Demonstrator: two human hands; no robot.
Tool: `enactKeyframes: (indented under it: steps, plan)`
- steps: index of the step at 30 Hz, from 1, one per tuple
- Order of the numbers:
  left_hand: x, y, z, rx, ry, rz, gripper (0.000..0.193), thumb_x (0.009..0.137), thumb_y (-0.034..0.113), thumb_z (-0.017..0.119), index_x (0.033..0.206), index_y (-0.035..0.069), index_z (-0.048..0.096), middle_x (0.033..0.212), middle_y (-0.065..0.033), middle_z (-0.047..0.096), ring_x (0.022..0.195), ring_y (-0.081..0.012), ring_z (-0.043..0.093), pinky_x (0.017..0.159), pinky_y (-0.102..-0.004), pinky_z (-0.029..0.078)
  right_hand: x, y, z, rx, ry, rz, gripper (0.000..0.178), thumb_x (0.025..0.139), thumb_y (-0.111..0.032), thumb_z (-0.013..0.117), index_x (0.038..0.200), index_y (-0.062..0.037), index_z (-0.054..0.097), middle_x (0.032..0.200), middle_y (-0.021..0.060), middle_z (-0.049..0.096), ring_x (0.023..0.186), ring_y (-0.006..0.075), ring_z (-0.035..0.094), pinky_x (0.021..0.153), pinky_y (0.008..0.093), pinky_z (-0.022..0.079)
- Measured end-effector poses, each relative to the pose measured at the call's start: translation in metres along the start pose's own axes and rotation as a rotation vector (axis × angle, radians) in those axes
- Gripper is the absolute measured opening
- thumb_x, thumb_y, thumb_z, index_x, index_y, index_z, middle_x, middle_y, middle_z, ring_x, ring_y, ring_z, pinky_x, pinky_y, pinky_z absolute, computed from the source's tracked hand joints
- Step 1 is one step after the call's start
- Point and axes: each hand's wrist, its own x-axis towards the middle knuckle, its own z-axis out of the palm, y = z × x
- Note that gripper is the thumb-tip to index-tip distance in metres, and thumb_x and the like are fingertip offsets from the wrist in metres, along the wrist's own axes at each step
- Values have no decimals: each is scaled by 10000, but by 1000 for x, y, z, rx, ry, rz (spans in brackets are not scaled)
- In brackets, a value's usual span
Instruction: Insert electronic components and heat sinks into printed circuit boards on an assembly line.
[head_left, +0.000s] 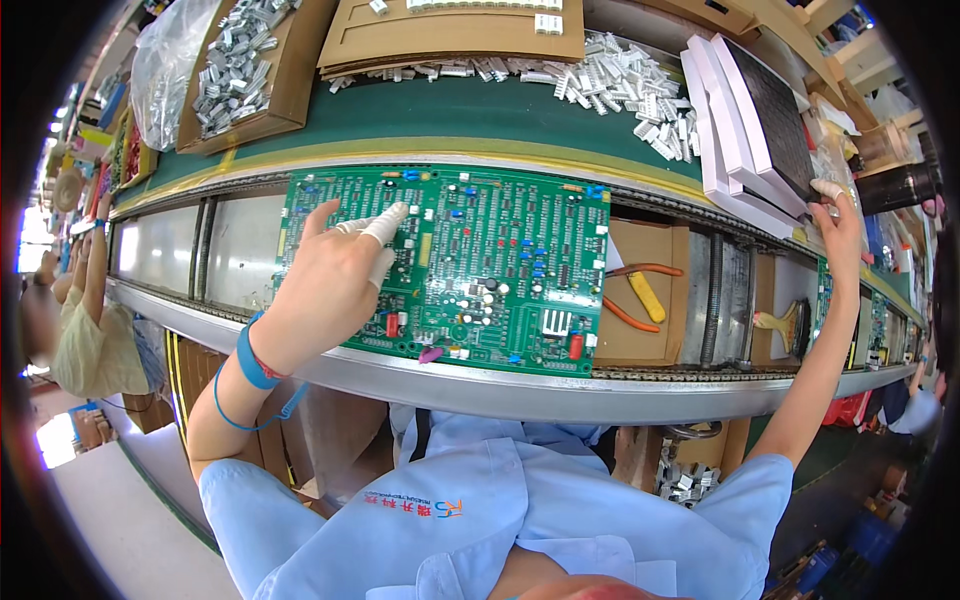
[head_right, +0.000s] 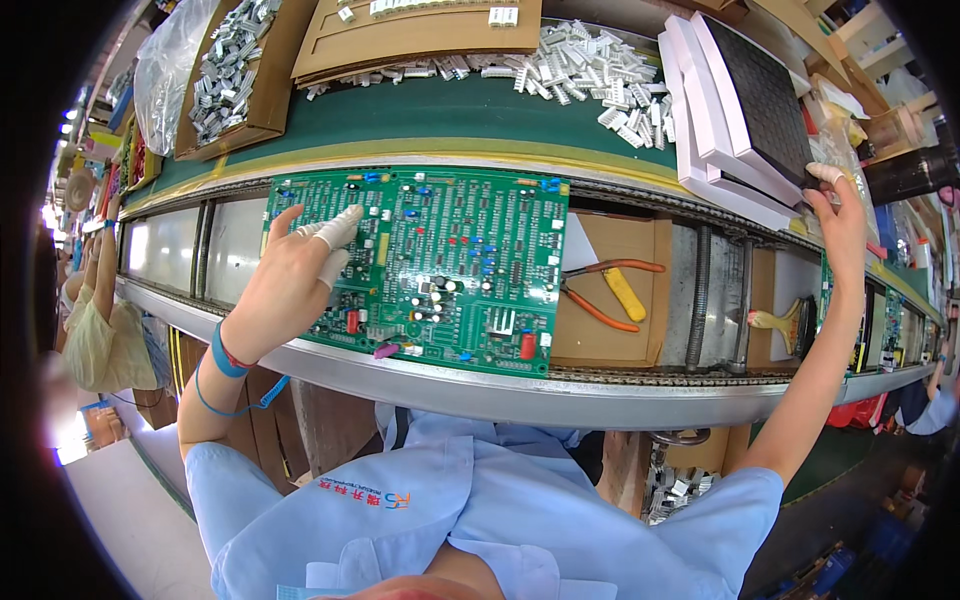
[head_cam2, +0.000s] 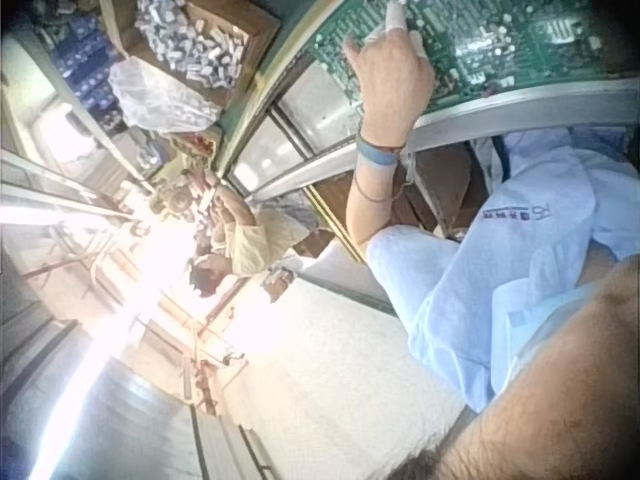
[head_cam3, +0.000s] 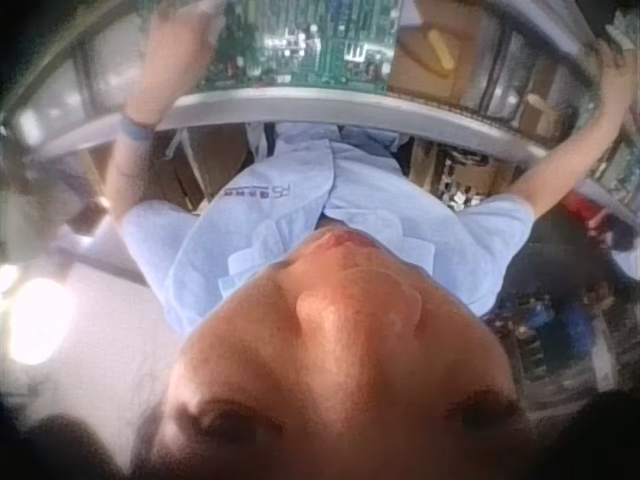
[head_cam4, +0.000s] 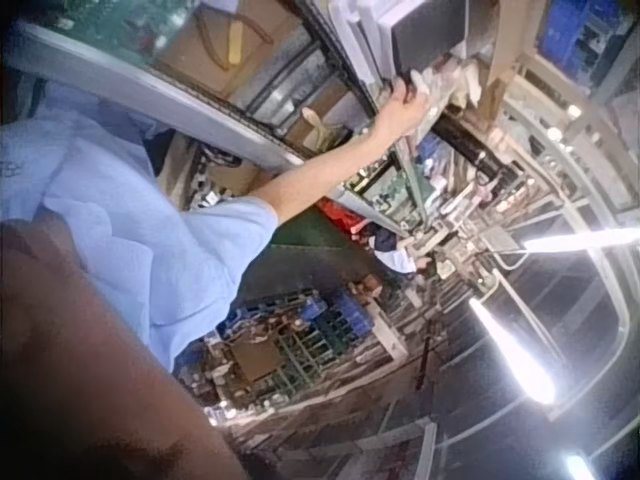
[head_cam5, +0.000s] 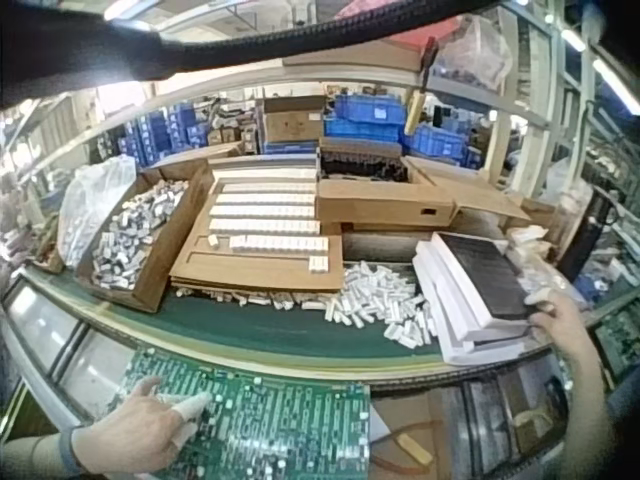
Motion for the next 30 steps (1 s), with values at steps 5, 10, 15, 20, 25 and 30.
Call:
enactKeyframes:
  steps: [5, 10, 15, 20, 25, 30]
  plan:
    - [14, 9, -11, 10, -73, 14, 420, 842, 29, 560, 1261, 34, 536, 884, -179, 655, 874, -326, 610, 1055, -480, 305, 6, 22, 17, 173, 5, 0, 293, 865, -55, 618, 1157, -69, 616, 1006, 3, 588, 819, 97, 538, 707, 218, 431]
    - [73, 7, -45, 81, 333, 150, 272, 852, 126, 610, 1116, 83, 658, 751, -175, 636, 785, -323, 629, 888, -416, 454, -7, 15, 14, 171, 56, 98, 265, 860, -60, 635, 1123, -42, 611, 1009, 54, 584, 914, 131, 552, 800, 271, 461]
    - [148, 4, -46, -81, 351, 127, 259, 857, 135, 586, 1070, 4, 655, 855, -170, 665, 785, -321, 633, 790, -399, 486, -13, 3, 22, -48, 343, -91, 266, 892, -100, 628, 1148, -42, 581, 1055, 80, 597, 976, 166, 595, 840, 298, 482]
    - [206, 9, -32, -79, 563, 219, 296, 893, 244, 537, 1020, 9, 664, 928, -222, 647, 868, -367, 624, 774, -454, 490, -24, -35, 13, 253, 396, -52, 267, 928, -76, 583, 1179, 7, 546, 1103, 116, 626, 1005, 174, 613, 833, 287, 505]
    - [232, 23, -50, -31, 314, 128, 248, 878, 233, 552, 970, 36, 671, 987, -217, 633, 898, -376, 620, 771, -459, 495, -55, -147, 27, 696, 57, -10, 280, 904, -71, 607, 1169, 6, 558, 1052, 108, 634, 929, 144, 619, 691, 237, 511]
    - [244, 4, -12, 171, 554, 188, 227, 859, 212, 579, 992, 53, 671, 1000, -229, 638, 926, -384, 617, 780, -458, 498, -81, -206, 59, 971, -404, -57, 325, 850, -49, 640, 1155, 29, 560, 1041, 93, 611, 894, 123, 589, 655, 215, 478]
